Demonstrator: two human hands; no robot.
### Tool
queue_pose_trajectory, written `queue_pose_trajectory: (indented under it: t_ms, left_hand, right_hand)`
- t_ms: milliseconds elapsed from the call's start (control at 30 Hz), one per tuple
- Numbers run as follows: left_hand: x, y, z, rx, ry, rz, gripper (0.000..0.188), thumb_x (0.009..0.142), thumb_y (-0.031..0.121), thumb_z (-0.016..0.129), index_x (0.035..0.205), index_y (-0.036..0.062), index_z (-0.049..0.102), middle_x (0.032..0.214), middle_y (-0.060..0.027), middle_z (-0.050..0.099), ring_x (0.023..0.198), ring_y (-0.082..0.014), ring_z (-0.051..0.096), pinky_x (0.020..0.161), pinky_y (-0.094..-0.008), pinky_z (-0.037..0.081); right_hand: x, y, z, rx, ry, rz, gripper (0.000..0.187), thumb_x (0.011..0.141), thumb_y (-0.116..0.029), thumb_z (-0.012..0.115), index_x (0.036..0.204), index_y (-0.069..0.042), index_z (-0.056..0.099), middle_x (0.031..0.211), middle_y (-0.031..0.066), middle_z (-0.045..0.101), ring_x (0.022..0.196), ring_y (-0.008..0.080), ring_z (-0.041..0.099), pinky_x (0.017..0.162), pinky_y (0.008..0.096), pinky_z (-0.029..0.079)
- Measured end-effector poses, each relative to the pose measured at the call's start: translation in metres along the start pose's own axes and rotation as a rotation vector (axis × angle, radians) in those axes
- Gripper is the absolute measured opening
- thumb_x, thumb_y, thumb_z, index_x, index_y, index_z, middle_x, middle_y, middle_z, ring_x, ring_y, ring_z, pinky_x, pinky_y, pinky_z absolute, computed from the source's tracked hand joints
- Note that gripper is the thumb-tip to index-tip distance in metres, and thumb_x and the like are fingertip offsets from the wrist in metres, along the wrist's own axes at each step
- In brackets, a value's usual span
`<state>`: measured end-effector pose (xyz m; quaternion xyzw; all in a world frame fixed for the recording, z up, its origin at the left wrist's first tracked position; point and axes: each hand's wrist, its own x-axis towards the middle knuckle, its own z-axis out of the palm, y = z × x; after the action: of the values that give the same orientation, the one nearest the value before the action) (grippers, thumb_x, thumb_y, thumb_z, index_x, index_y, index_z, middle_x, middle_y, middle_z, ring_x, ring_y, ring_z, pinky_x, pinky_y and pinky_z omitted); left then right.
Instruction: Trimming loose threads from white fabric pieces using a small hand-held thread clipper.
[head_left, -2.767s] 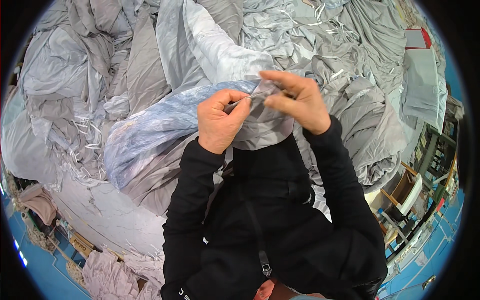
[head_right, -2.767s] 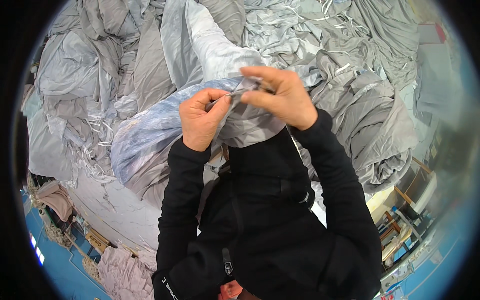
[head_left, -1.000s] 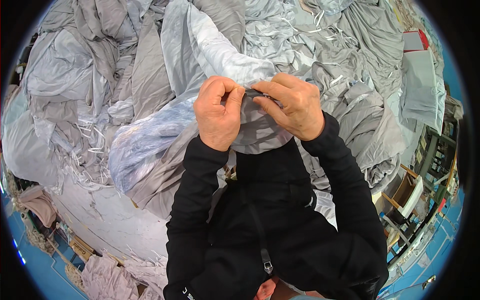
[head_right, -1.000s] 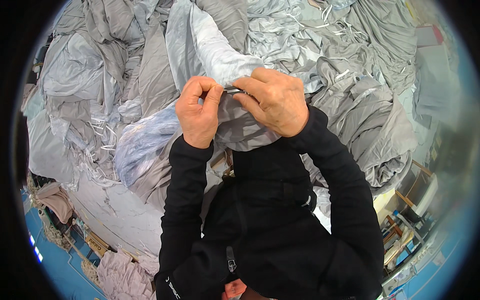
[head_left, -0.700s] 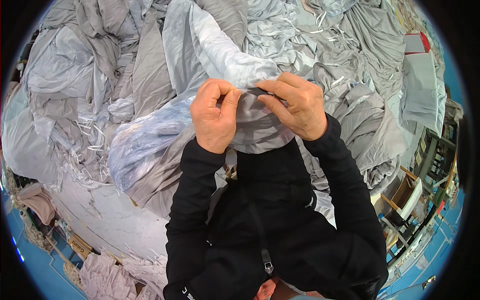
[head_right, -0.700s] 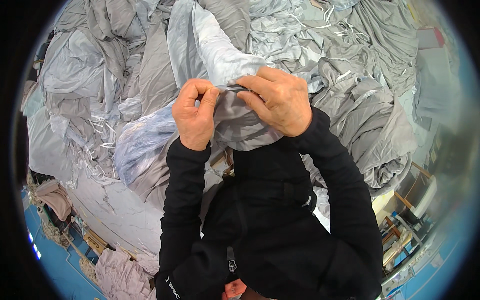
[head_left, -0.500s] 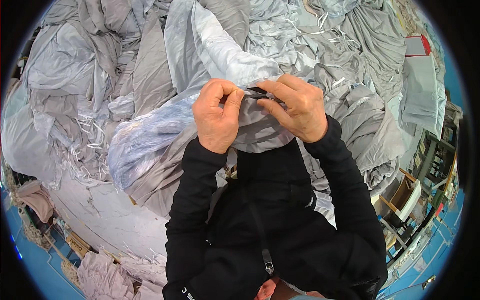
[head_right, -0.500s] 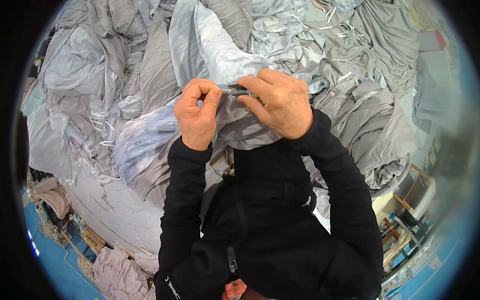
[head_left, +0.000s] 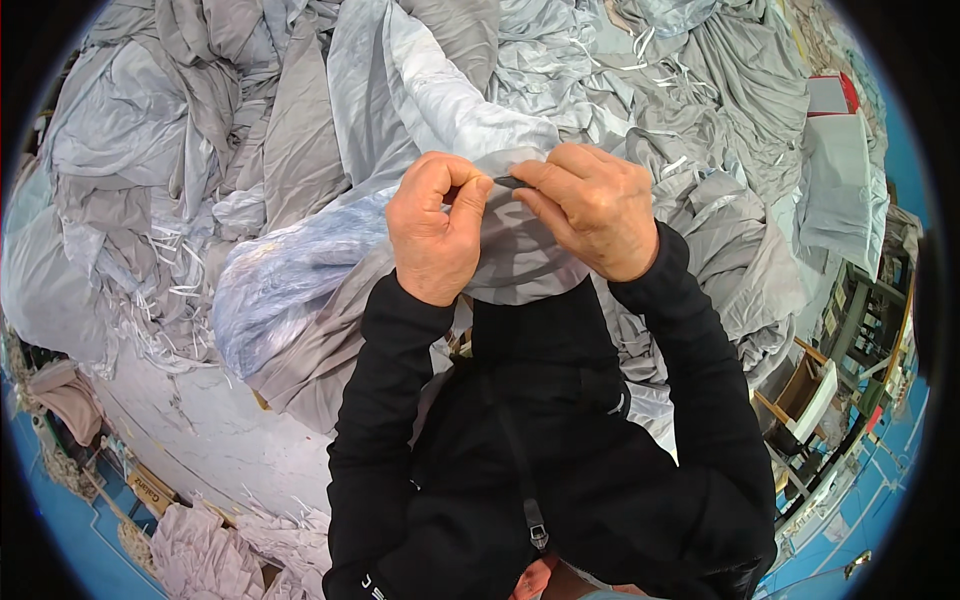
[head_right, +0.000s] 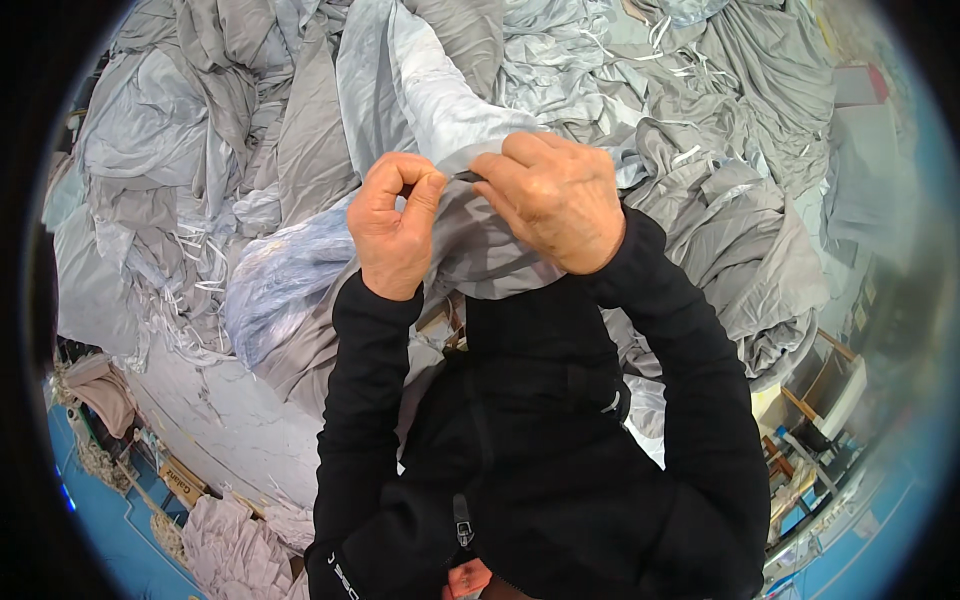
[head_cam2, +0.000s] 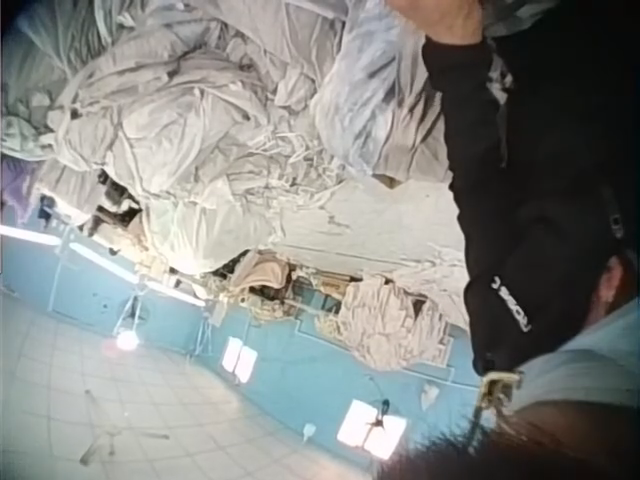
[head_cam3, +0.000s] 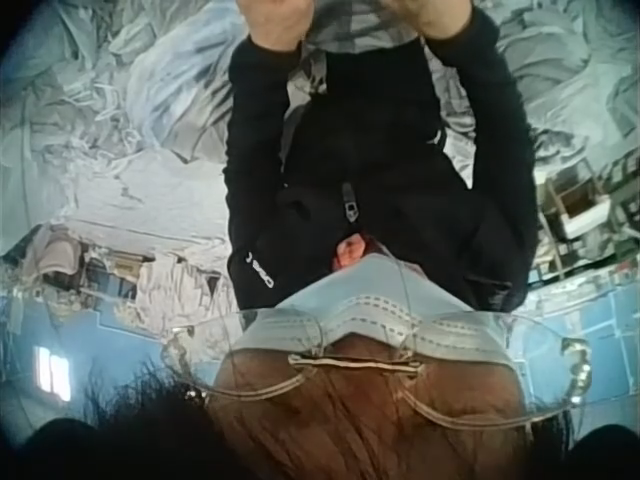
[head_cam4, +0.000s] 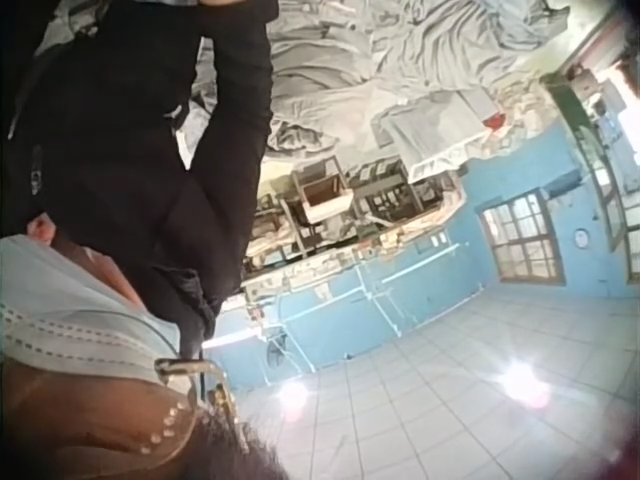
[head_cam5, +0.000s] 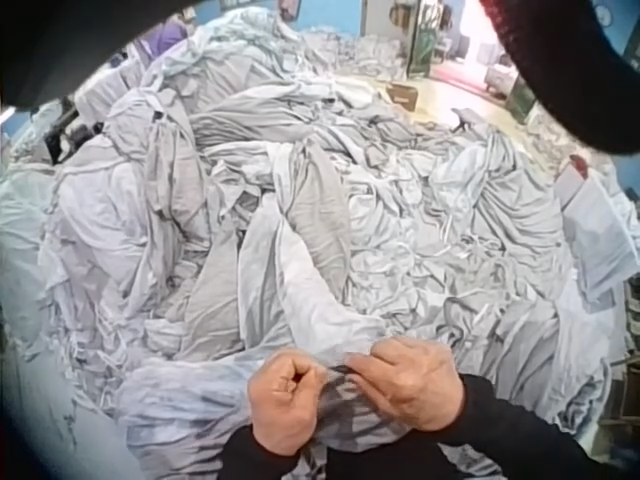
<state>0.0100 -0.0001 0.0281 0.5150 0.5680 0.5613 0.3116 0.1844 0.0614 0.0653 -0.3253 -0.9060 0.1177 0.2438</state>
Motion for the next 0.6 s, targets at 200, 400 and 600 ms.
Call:
queue_pose_trajectory:
  t_ms: [200, 400, 600]
  left_hand:
    - [-0.036, 0.020, -0.090, -0.007, 0.389, -0.154, 0.004, 0.089, -0.003, 0.061, 0.090, 0.0003, 0.062, 0.090, -0.0051, 0.063, 0.079, -0.0152, 0.059, 0.074, -0.0251, 0.048]
    - [-0.171, -0.008, -0.304, 0.807, 0.767, -0.360, 0.017, 0.093, 0.013, 0.063, 0.083, -0.0005, 0.062, 0.073, -0.0030, 0.061, 0.065, -0.0096, 0.055, 0.065, -0.0244, 0.047]
    - [-0.192, 0.011, -0.301, 1.533, 0.438, -0.408, 0.037, 0.087, 0.013, 0.069, 0.120, -0.0016, 0.061, 0.115, -0.0169, 0.063, 0.105, -0.0275, 0.060, 0.089, -0.0360, 0.047]
  right_hand:
    - [-0.014, 0.016, -0.004, 0.204, 0.084, 0.234, 0.024, 0.078, -0.007, 0.075, 0.102, -0.005, 0.069, 0.075, 0.0068, 0.057, 0.062, 0.0194, 0.058, 0.055, 0.0294, 0.045]
    - [-0.036, 0.033, 0.010, 0.493, 0.044, 0.525, 0.025, 0.091, -0.010, 0.068, 0.111, 0.003, 0.061, 0.089, 0.0042, 0.064, 0.079, 0.0087, 0.058, 0.072, 0.0235, 0.048]
    - [-0.026, 0.038, 0.027, 0.394, 0.020, 0.471, 0.031, 0.086, -0.014, 0.075, 0.109, 0.003, 0.063, 0.090, 0.0040, 0.066, 0.080, 0.0082, 0.057, 0.074, 0.0231, 0.047]
